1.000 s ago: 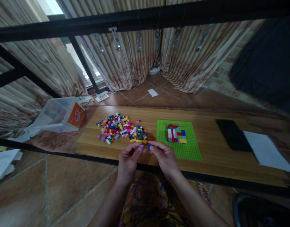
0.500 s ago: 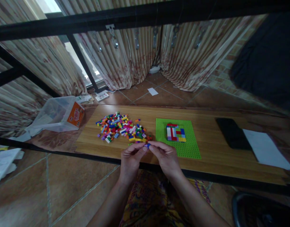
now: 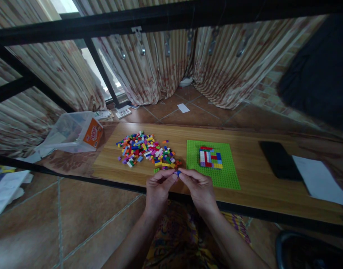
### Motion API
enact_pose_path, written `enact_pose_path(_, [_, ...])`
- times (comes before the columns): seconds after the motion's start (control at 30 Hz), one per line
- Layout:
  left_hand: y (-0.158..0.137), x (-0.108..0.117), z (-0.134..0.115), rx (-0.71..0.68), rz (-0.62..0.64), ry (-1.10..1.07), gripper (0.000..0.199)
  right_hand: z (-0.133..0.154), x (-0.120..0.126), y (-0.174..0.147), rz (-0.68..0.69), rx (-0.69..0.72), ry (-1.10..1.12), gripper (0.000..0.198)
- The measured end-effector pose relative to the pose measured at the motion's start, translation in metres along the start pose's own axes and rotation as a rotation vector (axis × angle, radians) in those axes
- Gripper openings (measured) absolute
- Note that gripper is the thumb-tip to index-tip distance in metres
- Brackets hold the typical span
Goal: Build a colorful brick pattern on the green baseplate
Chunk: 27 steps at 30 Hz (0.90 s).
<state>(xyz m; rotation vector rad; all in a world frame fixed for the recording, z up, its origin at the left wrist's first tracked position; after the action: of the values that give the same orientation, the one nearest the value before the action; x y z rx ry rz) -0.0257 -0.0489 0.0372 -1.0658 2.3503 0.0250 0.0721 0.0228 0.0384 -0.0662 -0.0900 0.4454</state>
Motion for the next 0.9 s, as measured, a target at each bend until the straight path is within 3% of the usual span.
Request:
enact_pose_path(0.5, [-0.004,0.001,0.007,-0.109,-0.062,0.04,0.015,-0.009,-0.006,-0.006,-0.036,-0.011,0.007,0.015])
enact_pose_path(0.63, [-0.007,0.007,0.006,-0.107,-0.053,0.094,0.013,-0.017,-0.013,-0.008,0.012,-0.056,0.032,0.016])
enact_pose_path(0.77, [-0.004,0.021,0.001,-0.106,-0.035,0.18,0.017,-0.027,-0.022,-0.014,0.134,-0.088,0.052,0.022])
enact_pose_path(0.9, [0.016,0.056,-0.009,-0.169,-0.122,0.339,0.023,-0.038,-0.02,-0.016,0.144,-0.052,-0.115,0.022])
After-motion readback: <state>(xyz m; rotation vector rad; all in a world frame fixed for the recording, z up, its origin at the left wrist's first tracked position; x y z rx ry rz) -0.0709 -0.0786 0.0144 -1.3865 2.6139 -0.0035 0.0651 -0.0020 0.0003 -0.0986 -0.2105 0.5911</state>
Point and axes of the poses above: each hand's wrist, its own y-axis towards the middle knuckle, its own x-axis out of the back of the hand, z = x × y, the point moved 2 cm from there along y, towards the middle knuckle, and after that the axes turned 14 degrees about -y, right-handed, at the moved point
